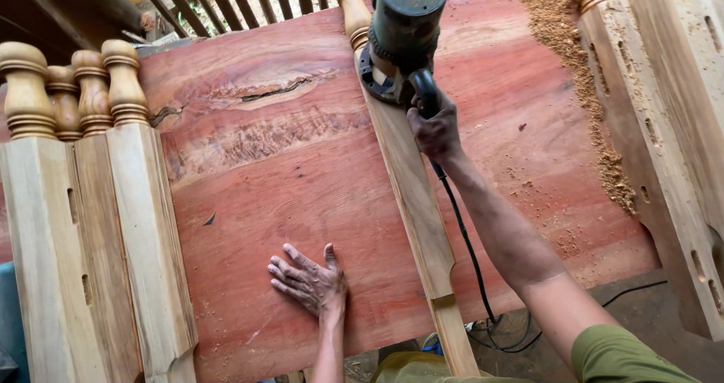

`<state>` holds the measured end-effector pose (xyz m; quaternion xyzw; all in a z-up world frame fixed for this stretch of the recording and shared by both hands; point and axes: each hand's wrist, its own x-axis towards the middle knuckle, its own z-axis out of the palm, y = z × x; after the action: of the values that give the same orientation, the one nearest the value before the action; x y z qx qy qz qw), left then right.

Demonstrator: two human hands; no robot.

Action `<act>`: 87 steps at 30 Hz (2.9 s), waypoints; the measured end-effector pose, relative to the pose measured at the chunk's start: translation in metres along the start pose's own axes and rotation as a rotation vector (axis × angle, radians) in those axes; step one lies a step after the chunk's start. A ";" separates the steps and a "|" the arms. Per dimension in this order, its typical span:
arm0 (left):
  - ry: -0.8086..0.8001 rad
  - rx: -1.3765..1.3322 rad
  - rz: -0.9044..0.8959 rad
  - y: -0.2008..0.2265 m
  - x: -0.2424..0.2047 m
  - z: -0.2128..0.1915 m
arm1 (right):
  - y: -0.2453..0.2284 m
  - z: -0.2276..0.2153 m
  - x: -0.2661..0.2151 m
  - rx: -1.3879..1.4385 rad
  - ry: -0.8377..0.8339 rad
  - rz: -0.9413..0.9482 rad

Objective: The person uses a handheld electric router to shape the edges of a long wooden piece resting on a large workbench. They guide the tool along the wood's length, creating decorative profiles and grooves while wood shavings accumulate on the surface.

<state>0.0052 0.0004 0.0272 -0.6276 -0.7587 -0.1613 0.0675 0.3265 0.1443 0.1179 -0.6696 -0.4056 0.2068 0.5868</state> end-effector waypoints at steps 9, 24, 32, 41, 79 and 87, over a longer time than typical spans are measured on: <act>0.017 0.005 -0.002 0.003 0.003 -0.006 | -0.008 0.011 0.019 0.054 -0.011 0.035; -0.007 0.011 -0.008 0.003 0.004 -0.006 | -0.007 0.019 0.042 0.063 -0.018 0.027; 0.030 0.032 0.008 0.004 0.007 -0.009 | 0.005 0.025 0.058 0.044 -0.006 -0.026; 0.042 0.028 0.012 0.003 0.006 -0.005 | -0.009 0.017 0.072 0.042 0.099 -0.249; -0.988 -0.784 -0.509 0.048 -0.202 -0.119 | 0.057 -0.343 -0.067 -1.503 -0.623 -0.312; -0.665 -0.184 -0.291 0.042 -0.151 -0.220 | 0.130 -0.351 -0.112 -1.440 -0.392 -0.444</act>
<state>0.0549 -0.2061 0.1945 -0.5349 -0.8026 -0.0242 -0.2629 0.5644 -0.1582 0.0512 -0.7400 -0.6609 -0.1153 -0.0475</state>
